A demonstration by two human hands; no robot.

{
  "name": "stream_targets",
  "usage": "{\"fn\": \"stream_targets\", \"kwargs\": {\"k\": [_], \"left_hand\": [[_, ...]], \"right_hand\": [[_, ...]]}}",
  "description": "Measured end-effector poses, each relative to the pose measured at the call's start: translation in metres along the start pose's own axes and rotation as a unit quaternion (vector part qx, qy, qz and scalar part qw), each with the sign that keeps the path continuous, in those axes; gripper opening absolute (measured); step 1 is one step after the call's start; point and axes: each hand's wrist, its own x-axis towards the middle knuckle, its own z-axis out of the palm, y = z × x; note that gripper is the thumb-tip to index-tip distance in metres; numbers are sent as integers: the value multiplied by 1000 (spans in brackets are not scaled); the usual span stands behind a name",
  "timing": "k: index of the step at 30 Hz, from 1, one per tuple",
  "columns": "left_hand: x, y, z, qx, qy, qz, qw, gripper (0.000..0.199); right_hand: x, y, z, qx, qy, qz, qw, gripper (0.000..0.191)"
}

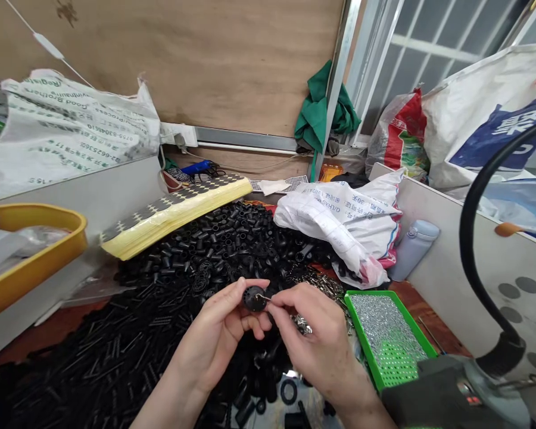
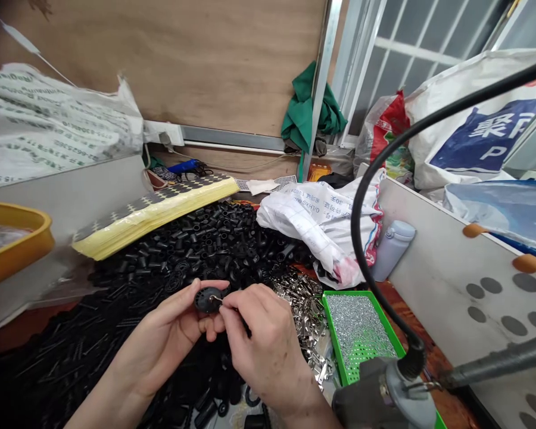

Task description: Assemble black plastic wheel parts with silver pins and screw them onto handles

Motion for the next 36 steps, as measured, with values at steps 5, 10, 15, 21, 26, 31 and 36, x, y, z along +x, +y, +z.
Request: {"fn": "stream_targets", "kwargs": {"k": [5, 10, 15, 21, 26, 31, 36], "left_hand": [[2, -2, 0, 8, 8, -7, 1000, 30], [5, 1, 0, 5, 35, -57, 998, 37], [3, 5, 3, -1, 51, -88, 995, 38], [2, 0, 4, 11, 29, -124, 992, 42], [4, -3, 2, 25, 16, -132, 991, 42], [6, -7, 1, 30, 5, -146, 989, 44], [8, -11, 0, 58, 13, -146, 988, 46]], "right_hand": [[1, 0, -1, -5, -82, 87, 993, 13], [4, 7, -1, 262, -84, 307, 911, 8], [8, 17, -8, 443, -50, 353, 823, 35], [7, 15, -6, 413, -45, 334, 846, 24], [4, 11, -1, 302, 4, 254, 919, 4], [1, 10, 1, 207, 81, 159, 962, 7], [1, 8, 1, 235, 17, 178, 956, 4]]}}
